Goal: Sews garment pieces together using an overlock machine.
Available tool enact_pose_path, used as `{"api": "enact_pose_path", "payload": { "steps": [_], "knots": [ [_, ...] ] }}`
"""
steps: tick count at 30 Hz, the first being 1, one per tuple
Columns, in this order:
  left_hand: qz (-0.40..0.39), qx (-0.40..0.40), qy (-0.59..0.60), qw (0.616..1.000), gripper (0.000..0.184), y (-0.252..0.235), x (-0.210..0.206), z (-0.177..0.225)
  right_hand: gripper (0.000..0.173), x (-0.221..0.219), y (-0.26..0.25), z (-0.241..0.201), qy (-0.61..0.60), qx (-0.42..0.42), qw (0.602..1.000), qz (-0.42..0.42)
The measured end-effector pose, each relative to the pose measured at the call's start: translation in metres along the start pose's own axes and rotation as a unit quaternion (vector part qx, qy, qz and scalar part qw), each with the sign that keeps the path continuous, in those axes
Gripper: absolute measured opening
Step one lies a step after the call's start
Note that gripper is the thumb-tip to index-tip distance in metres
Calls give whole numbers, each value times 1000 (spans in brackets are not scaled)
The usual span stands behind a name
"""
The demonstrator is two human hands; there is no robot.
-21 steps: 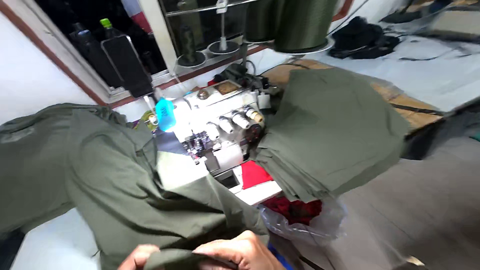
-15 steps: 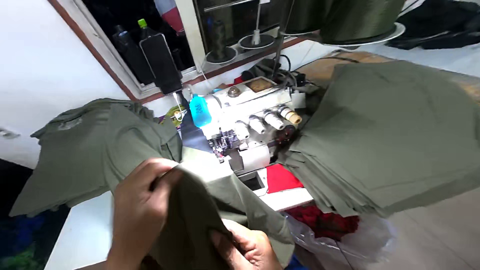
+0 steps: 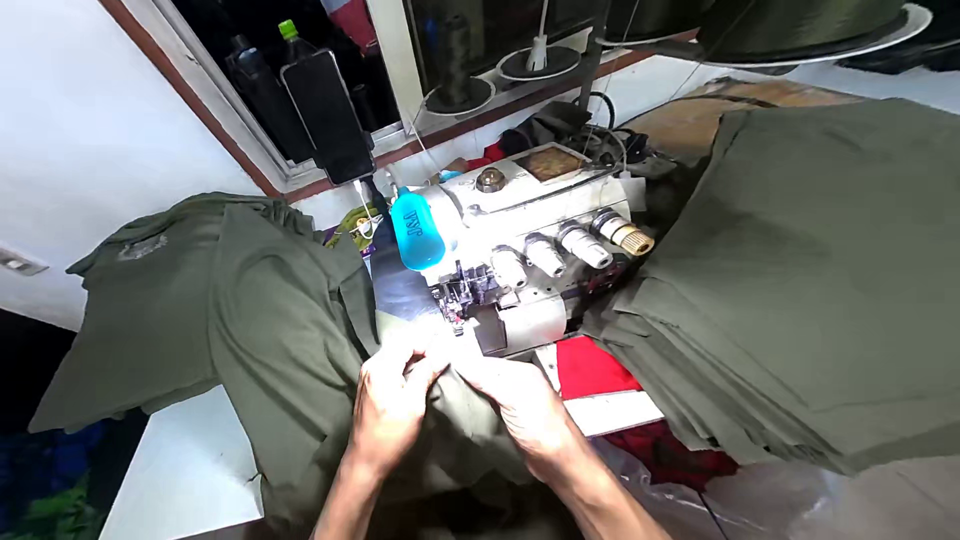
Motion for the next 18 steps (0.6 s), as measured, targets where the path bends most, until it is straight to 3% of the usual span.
{"api": "enact_pose_path", "payload": {
  "steps": [6, 14, 18],
  "knots": [
    [38, -118, -4, 992, 10, 20, 16, 50, 11, -7, 22, 6, 2, 147, 989, 15],
    [49, -114, -73, 990, 6, 27, 17, 43, 19, -13, 44, 6, 30, 160, 987, -4],
    [23, -111, -79, 990, 5, 31, 22, 48, 23, -16, 51, 5, 92, 233, 968, -6]
  ]
}}
Point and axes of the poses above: each hand's wrist, its own y-axis away from the middle knuckle, its own x-axis out of the back of the hand, z = x × y, the point moved 2 cm from there along -y, towards the middle knuckle, and after that the axes turned 13 degrees about -x, right-handed, at the moved point
